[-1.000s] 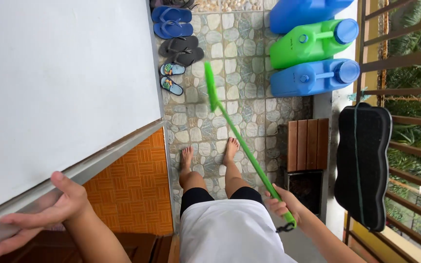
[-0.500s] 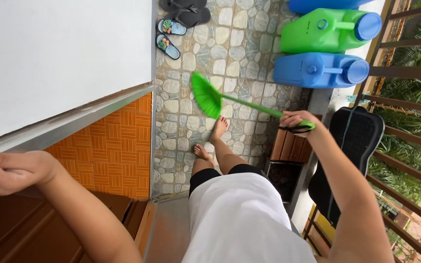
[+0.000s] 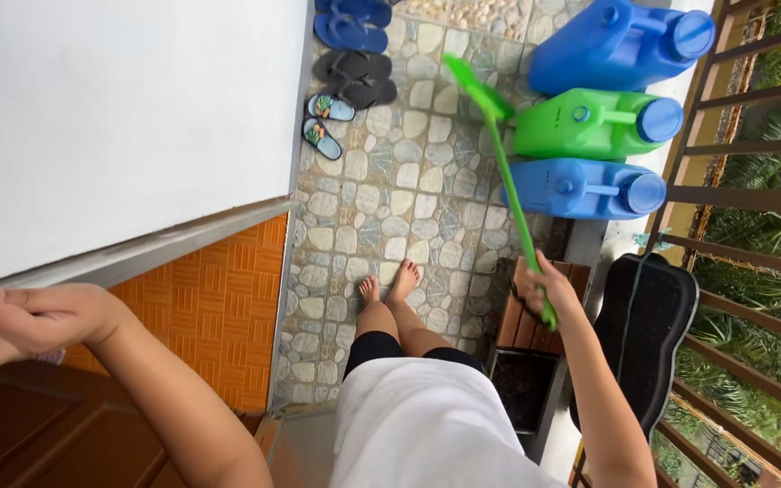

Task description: The recorder is sweeping debris from a tile floor into a dustpan.

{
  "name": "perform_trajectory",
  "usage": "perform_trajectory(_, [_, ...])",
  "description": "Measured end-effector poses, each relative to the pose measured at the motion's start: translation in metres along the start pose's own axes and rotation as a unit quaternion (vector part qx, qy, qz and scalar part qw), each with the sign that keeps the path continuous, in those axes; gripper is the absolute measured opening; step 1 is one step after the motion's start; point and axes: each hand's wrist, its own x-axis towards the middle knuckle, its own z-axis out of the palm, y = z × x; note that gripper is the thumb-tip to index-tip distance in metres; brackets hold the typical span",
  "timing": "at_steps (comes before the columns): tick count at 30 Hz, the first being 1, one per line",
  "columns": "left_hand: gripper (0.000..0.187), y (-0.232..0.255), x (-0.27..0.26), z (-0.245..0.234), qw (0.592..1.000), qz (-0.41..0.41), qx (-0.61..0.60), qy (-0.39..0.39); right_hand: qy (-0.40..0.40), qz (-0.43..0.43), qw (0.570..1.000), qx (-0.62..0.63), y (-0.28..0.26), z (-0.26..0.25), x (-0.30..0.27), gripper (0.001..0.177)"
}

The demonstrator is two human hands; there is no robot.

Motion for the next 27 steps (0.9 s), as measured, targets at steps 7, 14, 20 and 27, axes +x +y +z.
perform_trajectory(7, [0.042,0.095,-0.001,0.023,0.991,-0.066,0.110,-0.026,-0.067,0.186,0.980,0.019,0.023,-0.093,-0.097,0.076])
perform_trajectory(14, [0.056,0.207,-0.033,0.119,0.933,-0.165,-0.081,-0.309,-0.013,0.057,0.977,-0.206,-0.036,0.007,0.123,0.063])
perform_trajectory(20, [0.054,0.211,0.034,0.197,0.907,-0.155,-0.063,-0.386,0.005,-0.013,1.000,0.016,-0.159,0.042,0.455,0.043])
perform_trajectory(27, [0.049,0.258,0.074,0.309,0.898,-0.180,-0.132,-0.378,0.086,-0.101,0.991,-0.019,-0.297,0.058,0.424,0.047])
